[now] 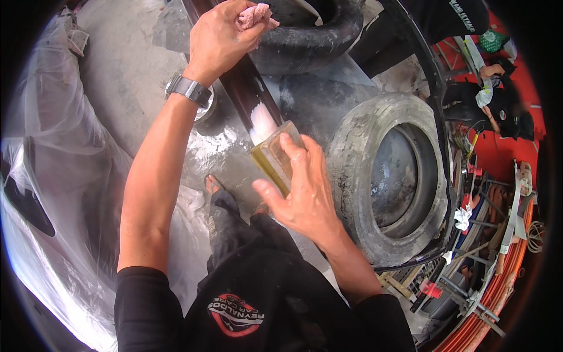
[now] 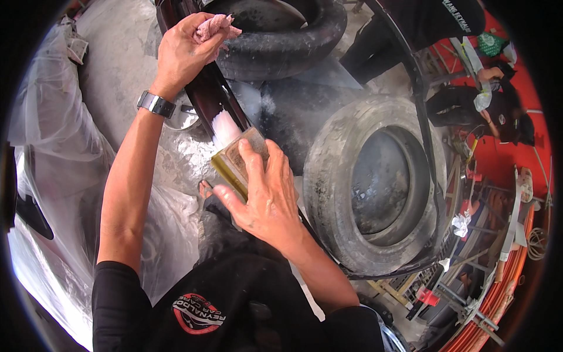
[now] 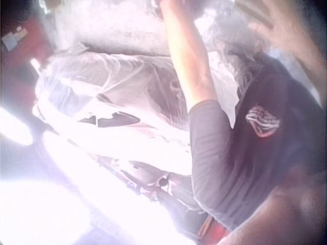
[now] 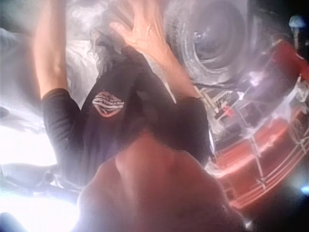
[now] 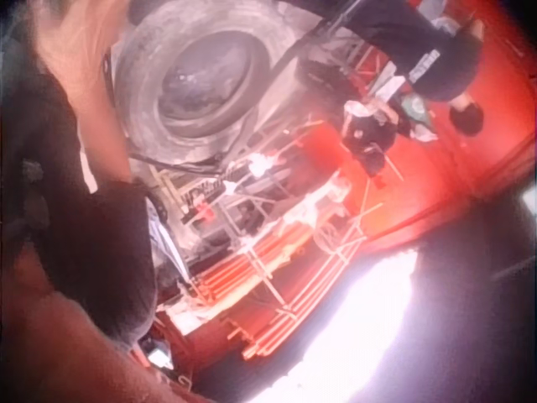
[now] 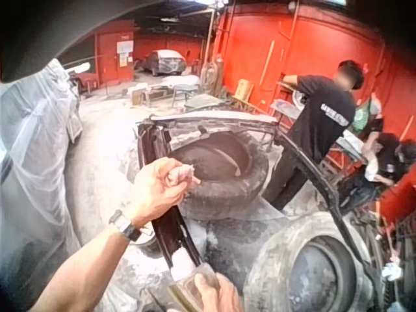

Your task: The person sands a long, dark-colored car trim piece using a sanding block. They repeatedly dip the block into a bucket of water and wipe the surface with a cloth while sanding.

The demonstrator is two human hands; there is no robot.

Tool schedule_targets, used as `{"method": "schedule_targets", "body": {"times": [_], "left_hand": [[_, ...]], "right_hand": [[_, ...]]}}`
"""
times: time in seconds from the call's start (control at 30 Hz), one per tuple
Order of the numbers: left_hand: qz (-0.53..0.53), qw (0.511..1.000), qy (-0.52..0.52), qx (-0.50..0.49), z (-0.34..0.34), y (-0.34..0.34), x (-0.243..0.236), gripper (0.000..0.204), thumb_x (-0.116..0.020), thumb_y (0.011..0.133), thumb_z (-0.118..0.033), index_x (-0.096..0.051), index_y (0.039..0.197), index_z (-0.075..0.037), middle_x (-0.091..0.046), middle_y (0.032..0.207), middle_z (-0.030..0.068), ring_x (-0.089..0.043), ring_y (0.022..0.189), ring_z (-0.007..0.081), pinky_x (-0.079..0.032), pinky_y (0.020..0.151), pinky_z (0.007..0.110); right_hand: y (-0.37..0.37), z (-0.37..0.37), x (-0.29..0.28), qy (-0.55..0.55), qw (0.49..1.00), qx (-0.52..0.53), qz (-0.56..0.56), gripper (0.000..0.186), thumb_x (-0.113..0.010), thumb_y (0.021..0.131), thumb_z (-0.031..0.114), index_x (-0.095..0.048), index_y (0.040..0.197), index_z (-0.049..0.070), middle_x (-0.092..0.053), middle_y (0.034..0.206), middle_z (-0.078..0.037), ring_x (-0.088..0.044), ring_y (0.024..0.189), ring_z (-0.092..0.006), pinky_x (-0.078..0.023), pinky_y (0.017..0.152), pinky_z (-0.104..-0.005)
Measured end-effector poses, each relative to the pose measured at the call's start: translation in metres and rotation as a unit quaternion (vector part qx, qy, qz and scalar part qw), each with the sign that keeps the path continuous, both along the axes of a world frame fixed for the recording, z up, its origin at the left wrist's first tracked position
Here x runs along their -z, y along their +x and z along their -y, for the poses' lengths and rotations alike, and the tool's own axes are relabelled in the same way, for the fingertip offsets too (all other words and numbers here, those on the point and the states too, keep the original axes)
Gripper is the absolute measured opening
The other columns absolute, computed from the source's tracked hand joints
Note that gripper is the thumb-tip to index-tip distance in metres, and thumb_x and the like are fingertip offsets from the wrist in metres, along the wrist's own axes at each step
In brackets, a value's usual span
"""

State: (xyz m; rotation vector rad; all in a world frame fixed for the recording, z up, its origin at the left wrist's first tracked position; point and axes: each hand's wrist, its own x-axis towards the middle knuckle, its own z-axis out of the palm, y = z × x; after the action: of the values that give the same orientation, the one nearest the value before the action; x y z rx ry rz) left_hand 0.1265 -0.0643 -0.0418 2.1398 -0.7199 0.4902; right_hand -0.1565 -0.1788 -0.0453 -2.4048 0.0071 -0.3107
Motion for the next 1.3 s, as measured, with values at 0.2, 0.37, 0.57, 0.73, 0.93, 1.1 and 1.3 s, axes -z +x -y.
{"method": "schedule_targets", "body": {"times": [0.2,0.37,0.57,0.73,0.93,1.1,1.3], "left_hand": [[0.012,1.000,0.008,0.000,-0.004,0.001,0.000,0.036,-0.079,0.093,-0.040,-0.079,0.116,-0.014,-0.079,0.100,0.0084,-0.077,0.089,0.0292,-0.059,0.080,0.037],[0.025,0.999,-0.020,0.005,-0.002,0.000,0.000,0.036,-0.080,0.092,-0.040,-0.079,0.117,-0.014,-0.079,0.098,0.0087,-0.077,0.088,0.0291,-0.059,0.080,0.036],[-0.125,0.988,-0.086,0.008,0.006,-0.008,-0.005,0.036,-0.082,0.092,-0.033,-0.078,0.118,-0.009,-0.077,0.093,0.0101,-0.077,0.086,0.0252,-0.059,0.080,0.035],[-0.006,0.999,-0.043,0.016,-0.001,-0.001,0.001,0.037,-0.083,0.091,-0.033,-0.078,0.117,-0.007,-0.078,0.094,0.0104,-0.077,0.080,0.0223,-0.060,0.075,0.033],[-0.017,0.998,-0.059,0.006,0.002,0.002,0.004,0.035,-0.083,0.092,-0.034,-0.078,0.115,-0.007,-0.079,0.092,0.0084,-0.077,0.080,0.0186,-0.059,0.075,0.032],[-0.048,0.998,-0.048,-0.005,-0.004,-0.003,-0.001,0.033,-0.082,0.094,-0.031,-0.079,0.116,-0.007,-0.080,0.092,0.0068,-0.076,0.081,0.0139,-0.060,0.076,0.030],[-0.001,0.999,-0.038,0.013,0.002,0.008,0.008,0.031,-0.082,0.095,-0.027,-0.079,0.117,-0.006,-0.080,0.090,0.0053,-0.076,0.082,0.0105,-0.060,0.076,0.028]], "right_hand": [[0.000,0.004,0.007,-0.002,1.000,-0.004,0.018,0.068,-0.085,0.090,0.023,-0.058,0.150,0.007,-0.048,0.141,-0.035,-0.056,0.120,-0.0505,-0.048,0.101,-0.0571],[-0.017,0.017,0.015,-0.022,0.997,-0.046,0.057,0.063,-0.085,0.089,0.021,-0.064,0.146,0.006,-0.050,0.141,-0.034,-0.058,0.118,-0.0494,-0.050,0.100,-0.0559],[0.048,0.023,0.021,0.095,0.994,0.008,0.050,0.056,-0.084,0.090,0.019,-0.067,0.142,0.008,-0.058,0.132,-0.025,-0.062,0.118,-0.0438,-0.051,0.097,-0.0543],[-0.007,0.026,0.008,0.007,0.997,-0.064,0.040,0.061,-0.085,0.087,0.019,-0.066,0.144,0.007,-0.053,0.139,-0.031,-0.059,0.122,-0.0475,-0.051,0.103,-0.0534],[0.057,0.030,0.015,0.111,0.993,-0.021,0.018,0.057,-0.082,0.091,0.017,-0.065,0.145,0.005,-0.056,0.133,-0.031,-0.060,0.120,-0.0486,-0.051,0.103,-0.0504],[0.003,0.028,0.013,0.027,0.996,-0.070,0.039,0.062,-0.085,0.088,0.021,-0.066,0.146,0.008,-0.056,0.137,-0.029,-0.060,0.121,-0.0485,-0.051,0.105,-0.0537],[0.048,0.031,0.008,0.065,0.997,-0.027,0.022,0.060,-0.083,0.091,0.022,-0.064,0.147,0.009,-0.056,0.135,-0.033,-0.061,0.117,-0.0508,-0.053,0.100,-0.0520]]}}
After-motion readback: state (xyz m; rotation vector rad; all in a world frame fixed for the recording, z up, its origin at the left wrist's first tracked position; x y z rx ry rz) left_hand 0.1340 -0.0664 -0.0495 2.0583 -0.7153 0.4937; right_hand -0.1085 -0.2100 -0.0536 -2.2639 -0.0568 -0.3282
